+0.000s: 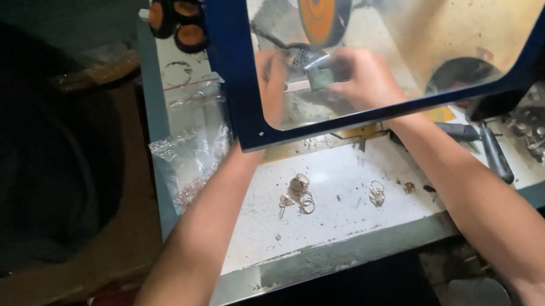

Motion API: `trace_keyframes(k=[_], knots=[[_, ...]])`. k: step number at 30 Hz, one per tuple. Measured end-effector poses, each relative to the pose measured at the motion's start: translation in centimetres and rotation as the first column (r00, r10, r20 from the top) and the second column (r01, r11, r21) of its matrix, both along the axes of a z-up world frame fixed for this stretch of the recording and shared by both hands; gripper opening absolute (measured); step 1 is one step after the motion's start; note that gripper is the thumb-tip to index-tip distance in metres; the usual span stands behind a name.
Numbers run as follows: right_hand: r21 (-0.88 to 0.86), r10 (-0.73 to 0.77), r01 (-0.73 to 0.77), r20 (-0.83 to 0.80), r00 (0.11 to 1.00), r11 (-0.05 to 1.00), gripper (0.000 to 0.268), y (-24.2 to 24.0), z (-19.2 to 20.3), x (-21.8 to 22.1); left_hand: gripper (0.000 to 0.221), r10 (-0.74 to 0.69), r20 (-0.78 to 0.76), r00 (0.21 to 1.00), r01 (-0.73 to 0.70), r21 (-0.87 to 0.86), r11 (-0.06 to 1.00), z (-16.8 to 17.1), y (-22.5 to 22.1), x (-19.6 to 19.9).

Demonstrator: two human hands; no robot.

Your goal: Polishing small metal jewelry components using a motorized polishing wheel inside a protective workstation.

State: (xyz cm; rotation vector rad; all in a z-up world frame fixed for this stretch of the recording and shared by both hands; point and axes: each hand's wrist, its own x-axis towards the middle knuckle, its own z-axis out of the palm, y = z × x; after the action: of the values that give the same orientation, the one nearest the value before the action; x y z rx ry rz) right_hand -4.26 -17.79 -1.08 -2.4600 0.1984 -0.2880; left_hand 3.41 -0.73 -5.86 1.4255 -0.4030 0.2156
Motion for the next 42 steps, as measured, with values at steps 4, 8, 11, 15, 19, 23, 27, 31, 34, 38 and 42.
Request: trace_keyframes(k=[4, 8, 11, 15, 19, 23, 27, 31, 34, 38, 42], knots=[[0.276, -0.041, 0.026, 0.047, 0.998, 0.961, 0.05, 1.4, 0.8, -0.6, 0.036, -0.06, -0.006, 0.998, 0.061, 0.129, 0.99, 2.7, 1.1, -2.3], [0.577, -0.048, 0.022, 0.03, 0.998, 0.817, 0.057, 1.6, 0.4, -0.5, 0.026, -0.167, -0.181, 0.969, 0.189, 0.116, 0.975, 3.7, 0.2, -2.7], [0.683, -0.075, 0.01, 0.066, 0.995, 0.731, 0.052, 2.0, 1.3, -0.8, 0.024, -0.164, -0.245, 0.956, 0.173, 0.016, 0.985, 6.6, 0.5, -4.3], [0.783, -0.094, -0.022, 0.103, 0.99, 0.621, 0.042, 1.8, 2.0, -1.2, 0.025, -0.181, -0.278, 0.943, 0.177, -0.038, 0.983, 8.4, 0.9, -5.5], [0.838, -0.112, -0.06, 0.143, 0.983, 0.542, 0.038, 2.5, 2.6, -1.4, 0.025, -0.177, -0.267, 0.947, 0.182, -0.006, 0.983, 8.5, 0.8, -5.4], [0.81, -0.098, -0.067, 0.152, 0.984, 0.582, 0.036, 2.6, 2.4, -1.1, 0.026, -0.185, -0.254, 0.949, 0.179, -0.045, 0.983, 7.6, 0.6, -5.1], [0.795, -0.071, -0.067, 0.137, 0.988, 0.603, 0.027, 2.6, 1.6, -0.8, 0.025, -0.165, -0.209, 0.964, 0.17, 0.009, 0.985, 6.5, 0.6, -4.4], [0.808, -0.069, -0.087, 0.157, 0.985, 0.583, 0.04, 2.0, 1.8, -1.3, 0.024, -0.23, -0.186, 0.955, 0.214, -0.103, 0.971, 5.9, 1.5, -4.2], [0.619, 0.011, -0.093, 0.134, 0.991, 0.78, 0.041, 0.0, 1.1, -0.7, 0.028, -0.214, -0.183, 0.96, 0.214, -0.021, 0.977, 4.0, 1.3, -3.1], [-0.173, 0.092, -0.102, -0.063, 0.994, 0.98, 0.033, -1.2, 0.2, -1.3, 0.034, -0.15, -0.009, 0.989, 0.149, 0.154, 0.977, 2.6, 0.9, -3.4], [-0.263, 0.149, -0.187, -0.159, 0.976, 0.946, 0.04, -1.5, 0.7, -1.5, 0.013, -0.208, 0.259, 0.943, 0.08, 0.43, 0.899, 5.1, 1.1, -4.9]])
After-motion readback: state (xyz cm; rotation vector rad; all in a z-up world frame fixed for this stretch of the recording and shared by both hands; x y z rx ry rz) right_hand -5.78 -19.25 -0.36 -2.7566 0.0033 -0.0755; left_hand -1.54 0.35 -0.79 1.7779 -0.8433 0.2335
